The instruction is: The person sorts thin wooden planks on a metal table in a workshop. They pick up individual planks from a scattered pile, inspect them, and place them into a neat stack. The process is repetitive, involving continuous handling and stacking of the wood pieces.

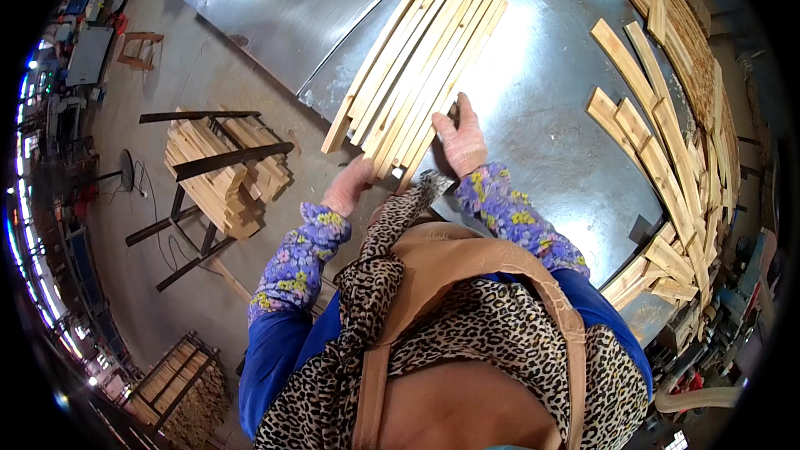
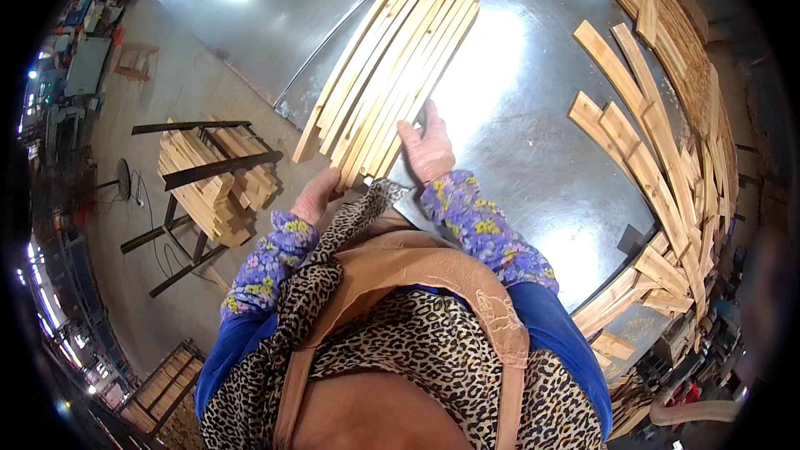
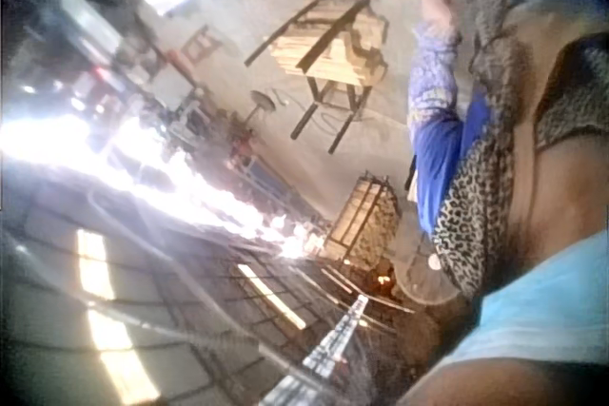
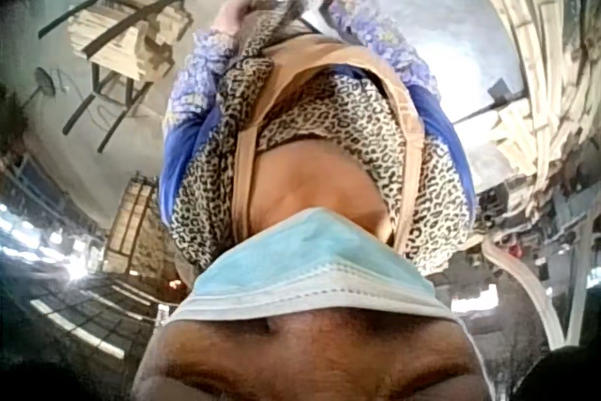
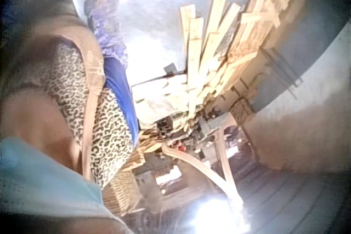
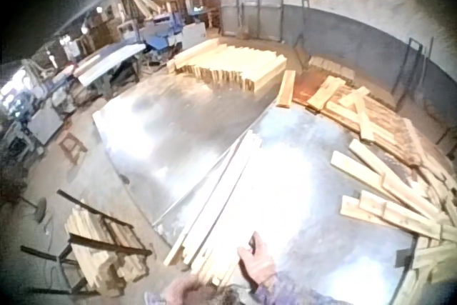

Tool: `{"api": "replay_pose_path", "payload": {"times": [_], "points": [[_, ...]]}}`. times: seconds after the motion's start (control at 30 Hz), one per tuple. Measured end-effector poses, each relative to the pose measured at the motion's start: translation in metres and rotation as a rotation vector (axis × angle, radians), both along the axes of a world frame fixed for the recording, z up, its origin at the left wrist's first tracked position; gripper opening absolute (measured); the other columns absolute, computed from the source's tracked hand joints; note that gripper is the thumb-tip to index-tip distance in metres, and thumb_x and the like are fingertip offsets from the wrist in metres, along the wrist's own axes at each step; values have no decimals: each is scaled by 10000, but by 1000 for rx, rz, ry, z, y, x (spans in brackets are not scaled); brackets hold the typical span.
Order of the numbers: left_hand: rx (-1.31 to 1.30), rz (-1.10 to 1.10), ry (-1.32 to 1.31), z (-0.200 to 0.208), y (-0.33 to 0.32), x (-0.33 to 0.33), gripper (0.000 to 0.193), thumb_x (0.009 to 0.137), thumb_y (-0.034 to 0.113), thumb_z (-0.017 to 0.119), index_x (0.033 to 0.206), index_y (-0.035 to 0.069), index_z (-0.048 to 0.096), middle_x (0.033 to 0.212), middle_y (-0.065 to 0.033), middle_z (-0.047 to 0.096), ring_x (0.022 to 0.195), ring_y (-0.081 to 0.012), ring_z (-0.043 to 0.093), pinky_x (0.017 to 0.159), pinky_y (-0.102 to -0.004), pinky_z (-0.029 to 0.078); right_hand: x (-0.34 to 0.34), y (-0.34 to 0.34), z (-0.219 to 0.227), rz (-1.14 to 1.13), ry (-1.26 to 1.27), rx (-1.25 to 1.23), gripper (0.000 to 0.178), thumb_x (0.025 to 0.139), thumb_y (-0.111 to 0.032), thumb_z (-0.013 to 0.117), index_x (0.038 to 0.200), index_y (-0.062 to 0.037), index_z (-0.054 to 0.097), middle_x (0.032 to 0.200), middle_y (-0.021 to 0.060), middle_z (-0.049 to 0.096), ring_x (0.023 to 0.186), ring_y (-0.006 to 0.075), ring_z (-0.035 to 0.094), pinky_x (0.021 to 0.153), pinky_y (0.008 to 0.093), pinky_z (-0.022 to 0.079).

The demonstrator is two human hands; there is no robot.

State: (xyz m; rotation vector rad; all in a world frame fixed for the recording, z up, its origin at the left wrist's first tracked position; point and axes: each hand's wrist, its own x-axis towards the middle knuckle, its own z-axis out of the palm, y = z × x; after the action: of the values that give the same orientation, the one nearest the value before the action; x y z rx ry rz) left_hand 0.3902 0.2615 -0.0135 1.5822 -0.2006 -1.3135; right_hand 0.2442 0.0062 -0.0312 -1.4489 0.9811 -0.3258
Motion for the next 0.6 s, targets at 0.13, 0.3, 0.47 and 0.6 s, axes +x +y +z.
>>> {"api": "replay_pose_path", "payload": {"times": [0.13,0.3,0.47,0.6], "points": [[101,137,141,21,1,8,406,1099,363,584,1297,48,746,1232,-61,750,1125,-198,681,1024,-382,528,4,-24,-14,101,52,-40,986,984,-428,813,1672,95,338,1534,318,604,1444,389,590,1202,426,477],[-72,160,-18,45,49,-8,594,1071,457,664,1467,14,656,1270,-36,720,1111,-183,665,1004,-365,541,2,-27,-31,38,-41,124,1038,1029,-468,789,1695,120,252,1601,300,549,1485,365,537,1239,421,425],[-160,-182,-68,134,12,-9,764,935,295,803,1563,-51,541,1360,-127,718,1251,-245,682,1113,-375,530,-1,-32,-45,28,76,-46,1067,1051,-677,632,1683,118,306,1671,372,449,1586,447,434,1299,453,360],[-279,-550,-569,151,-97,16,887,870,267,837,1634,-3,476,1502,-179,629,1350,-312,635,1178,-409,493,7,-34,-26,69,110,-137,1018,1003,-656,652,1645,92,393,1621,332,512,1557,434,459,1296,460,359]]}}
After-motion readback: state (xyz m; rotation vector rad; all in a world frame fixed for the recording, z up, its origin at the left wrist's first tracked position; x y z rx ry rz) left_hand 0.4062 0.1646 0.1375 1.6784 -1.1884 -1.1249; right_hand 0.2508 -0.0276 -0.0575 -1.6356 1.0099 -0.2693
